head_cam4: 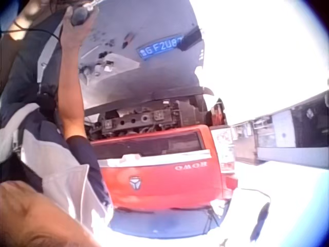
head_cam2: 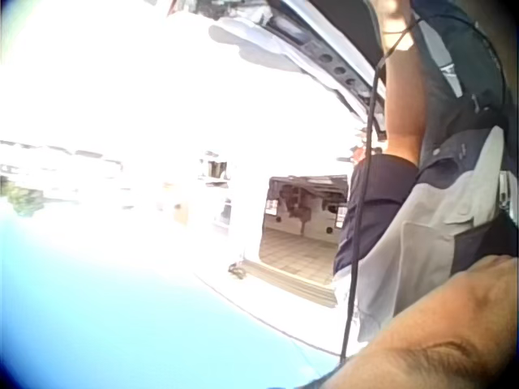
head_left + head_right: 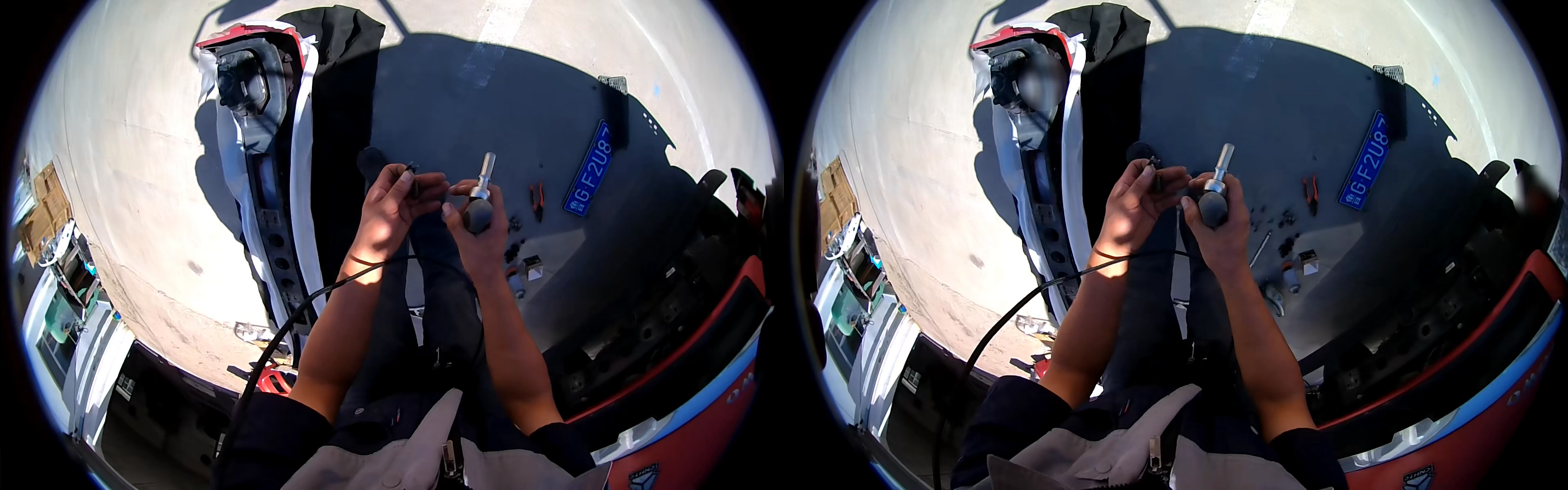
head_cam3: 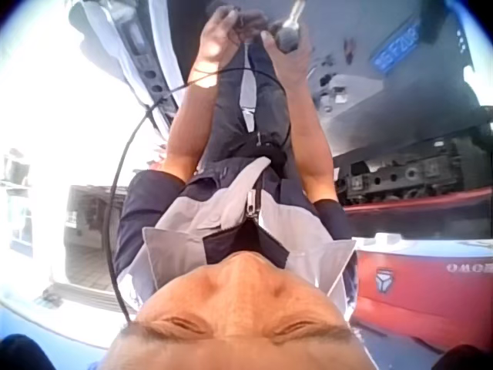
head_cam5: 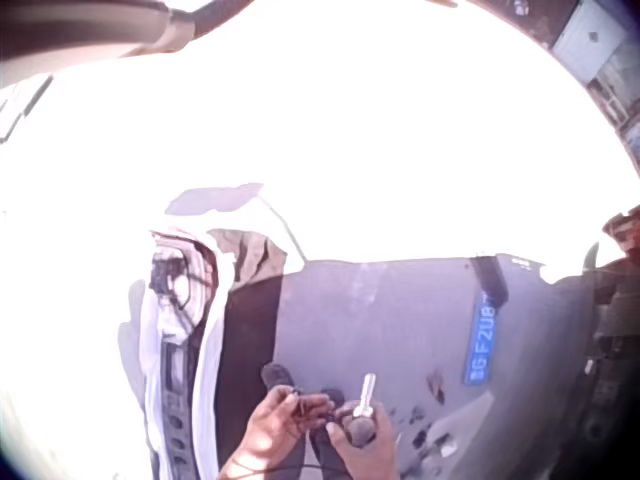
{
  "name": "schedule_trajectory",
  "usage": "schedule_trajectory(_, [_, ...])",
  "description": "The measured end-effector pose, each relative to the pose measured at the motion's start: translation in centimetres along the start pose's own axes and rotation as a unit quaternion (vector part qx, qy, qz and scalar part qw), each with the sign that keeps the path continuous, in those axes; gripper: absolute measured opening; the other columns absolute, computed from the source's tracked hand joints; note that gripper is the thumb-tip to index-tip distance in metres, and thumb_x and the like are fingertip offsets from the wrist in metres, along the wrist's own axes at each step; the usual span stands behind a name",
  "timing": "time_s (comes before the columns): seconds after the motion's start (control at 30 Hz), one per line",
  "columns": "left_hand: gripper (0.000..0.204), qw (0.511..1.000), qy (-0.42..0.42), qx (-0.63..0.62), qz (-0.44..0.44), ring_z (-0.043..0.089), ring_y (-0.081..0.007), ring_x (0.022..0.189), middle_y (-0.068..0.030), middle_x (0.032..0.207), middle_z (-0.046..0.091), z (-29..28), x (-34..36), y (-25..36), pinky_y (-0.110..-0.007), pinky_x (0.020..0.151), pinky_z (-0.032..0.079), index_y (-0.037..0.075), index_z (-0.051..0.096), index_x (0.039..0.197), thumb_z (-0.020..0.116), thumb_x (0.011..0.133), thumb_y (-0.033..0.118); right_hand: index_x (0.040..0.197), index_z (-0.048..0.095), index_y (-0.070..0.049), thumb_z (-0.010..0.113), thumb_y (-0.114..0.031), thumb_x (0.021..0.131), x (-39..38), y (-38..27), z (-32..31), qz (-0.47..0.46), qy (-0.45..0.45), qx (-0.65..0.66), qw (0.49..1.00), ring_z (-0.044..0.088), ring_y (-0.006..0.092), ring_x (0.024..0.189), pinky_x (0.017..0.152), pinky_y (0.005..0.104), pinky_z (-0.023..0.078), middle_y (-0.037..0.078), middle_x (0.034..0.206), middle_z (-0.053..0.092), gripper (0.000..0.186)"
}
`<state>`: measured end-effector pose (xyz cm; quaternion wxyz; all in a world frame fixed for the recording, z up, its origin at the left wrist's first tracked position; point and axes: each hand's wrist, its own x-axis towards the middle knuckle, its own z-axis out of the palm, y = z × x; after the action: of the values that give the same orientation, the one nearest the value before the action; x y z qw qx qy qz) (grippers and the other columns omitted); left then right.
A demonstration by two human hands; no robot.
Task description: The person uses a screwdriver and a wrench to work on the housing and internal parts of a vehicle component placed on a surface.
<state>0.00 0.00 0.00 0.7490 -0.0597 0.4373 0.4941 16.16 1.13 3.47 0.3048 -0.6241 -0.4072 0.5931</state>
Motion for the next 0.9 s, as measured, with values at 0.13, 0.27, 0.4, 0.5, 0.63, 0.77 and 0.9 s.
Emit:
schedule_trajectory(0.13, [0.017,0.998,0.040,0.033,-0.019,0.071,-0.0314,0.104,-0.0225,0.112,0.069,0.6,1.0,2.8,-0.041,0.088,0.060,0.003,0.047,0.115,0.046,0.108,0.019,0.109,0.058,-0.004,0.079,0.001,0.079,2.7,-1.7,2.3,-0.114,-0.022,-0.095,0.989,0.069,0.0298,0.100,0.085,0.0370,0.056,0.011,0.110,0.069,0.037])
schedule_trajectory(0.27, [0.016,0.998,0.045,0.034,0.006,0.071,-0.0232,0.091,-0.0149,0.100,0.068,-1.0,2.5,6.9,-0.033,0.079,0.060,0.002,0.048,0.113,0.048,0.108,0.018,0.105,0.060,-0.004,0.079,0.001,0.077,6.2,-3.3,6.8,-0.215,-0.046,-0.149,0.964,0.070,0.0310,0.097,0.083,0.0377,0.056,0.012,0.108,0.070,0.035])
schedule_trajectory(0.4, [0.018,0.994,0.077,0.070,0.036,0.064,-0.0095,0.072,-0.0058,0.082,0.064,-1.6,2.4,9.5,-0.023,0.066,0.053,0.003,0.048,0.112,0.054,0.106,0.018,0.105,0.062,-0.005,0.080,-0.007,0.077,7.5,-4.5,10.2,-0.213,-0.070,-0.237,0.945,0.070,0.0308,0.097,0.084,0.0406,0.054,0.011,0.109,0.071,0.033])
schedule_trajectory(0.5, [0.018,0.989,0.101,0.093,0.062,0.059,-0.0049,0.066,-0.0018,0.074,0.061,-2.7,2.4,11.9,-0.019,0.060,0.047,0.002,0.048,0.111,0.057,0.105,0.017,0.107,0.065,-0.005,0.080,-0.012,0.078,8.4,-5.9,13.3,-0.153,-0.092,-0.286,0.942,0.069,0.0322,0.094,0.083,0.0422,0.053,0.011,0.106,0.072,0.034])
schedule_trajectory(0.63, [0.016,0.985,0.121,0.082,0.087,0.063,-0.0085,0.073,-0.0065,0.086,0.063,-4.9,2.0,15.8,-0.023,0.067,0.054,0.002,0.049,0.110,0.056,0.105,0.015,0.109,0.065,-0.004,0.080,-0.010,0.080,9.8,-8.3,17.5,-0.095,-0.147,-0.221,0.959,0.069,0.0287,0.088,0.081,0.0376,0.054,0.011,0.103,0.072,0.033])
schedule_trajectory(0.77, [0.015,0.985,0.073,0.005,0.158,0.062,-0.0092,0.083,-0.0050,0.093,0.061,-8.2,1.5,19.6,-0.029,0.074,0.059,0.004,0.049,0.108,0.057,0.104,0.016,0.108,0.065,-0.002,0.080,-0.009,0.085,11.9,-11.1,22.3,-0.065,-0.199,-0.097,0.973,0.067,0.0156,0.085,0.075,0.0293,0.053,0.009,0.100,0.070,0.028])
schedule_trajectory(0.9, [0.014,0.983,0.092,-0.042,0.156,0.066,-0.0170,0.095,-0.0094,0.106,0.062,-10.1,0.9,23.8,-0.033,0.082,0.058,0.005,0.051,0.107,0.057,0.103,0.018,0.111,0.065,-0.001,0.080,-0.010,0.084,15.2,-12.5,25.4,0.136,-0.261,0.029,0.955,0.055,0.0075,0.069,0.058,0.0221,0.048,0.004,0.087,0.065,0.032])
